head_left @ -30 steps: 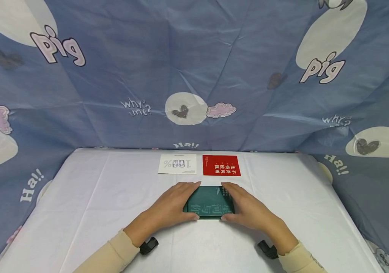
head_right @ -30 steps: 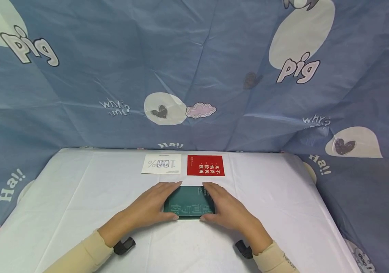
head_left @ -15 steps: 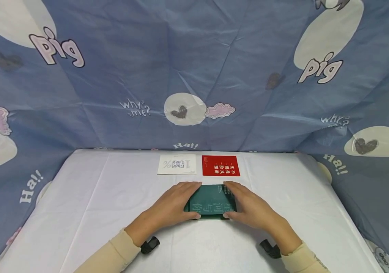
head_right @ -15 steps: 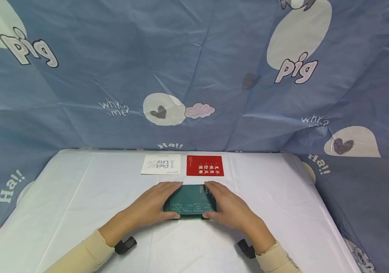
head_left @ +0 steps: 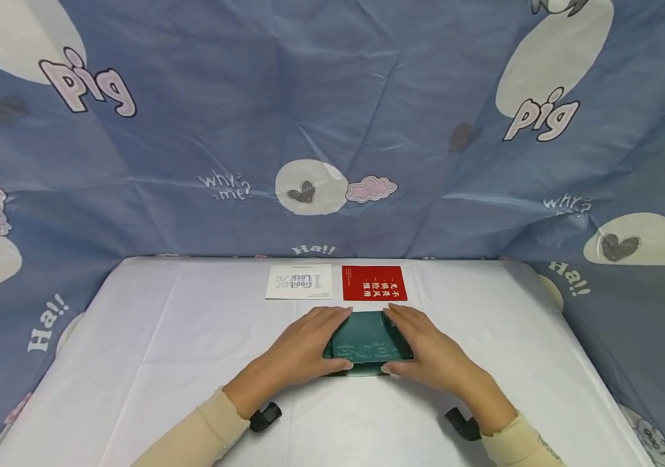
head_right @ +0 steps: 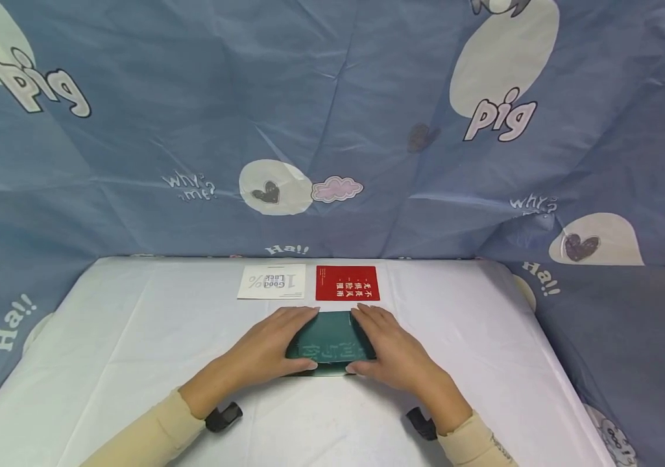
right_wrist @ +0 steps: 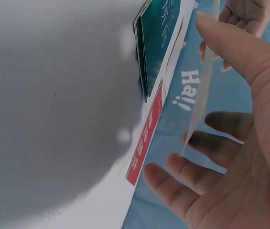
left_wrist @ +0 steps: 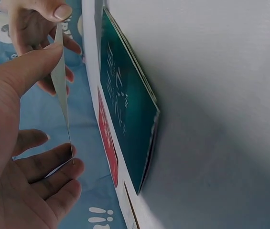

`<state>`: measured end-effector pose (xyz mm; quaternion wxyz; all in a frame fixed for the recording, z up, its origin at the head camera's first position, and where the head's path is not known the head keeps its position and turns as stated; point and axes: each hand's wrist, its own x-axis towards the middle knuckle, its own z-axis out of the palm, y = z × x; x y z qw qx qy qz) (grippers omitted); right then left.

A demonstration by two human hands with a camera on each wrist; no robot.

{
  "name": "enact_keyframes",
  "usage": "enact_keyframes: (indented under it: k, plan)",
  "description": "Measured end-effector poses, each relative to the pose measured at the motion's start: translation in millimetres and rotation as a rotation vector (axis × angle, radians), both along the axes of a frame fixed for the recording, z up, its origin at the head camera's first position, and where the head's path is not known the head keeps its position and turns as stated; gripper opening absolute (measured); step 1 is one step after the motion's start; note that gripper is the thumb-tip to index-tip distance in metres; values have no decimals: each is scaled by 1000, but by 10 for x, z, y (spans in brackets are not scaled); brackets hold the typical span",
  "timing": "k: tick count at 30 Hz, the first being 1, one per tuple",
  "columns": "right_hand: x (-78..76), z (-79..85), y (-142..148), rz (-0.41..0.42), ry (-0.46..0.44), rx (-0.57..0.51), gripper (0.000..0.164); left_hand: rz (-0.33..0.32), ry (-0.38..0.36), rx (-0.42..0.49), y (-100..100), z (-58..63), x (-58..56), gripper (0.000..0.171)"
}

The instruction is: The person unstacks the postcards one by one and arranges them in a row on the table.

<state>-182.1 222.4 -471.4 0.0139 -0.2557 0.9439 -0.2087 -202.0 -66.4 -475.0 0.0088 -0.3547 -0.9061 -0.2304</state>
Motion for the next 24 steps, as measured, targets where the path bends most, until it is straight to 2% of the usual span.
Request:
enact_keyframes:
  k: [11, 24]
  plan:
    - [-28, 67, 90, -27, 8, 26, 100, 10, -12, -19, 169, -5, -28, 93]
    - [-71, 171, 224, -63, 27, 47, 103, 12, 66, -26, 397, 0, -89, 91]
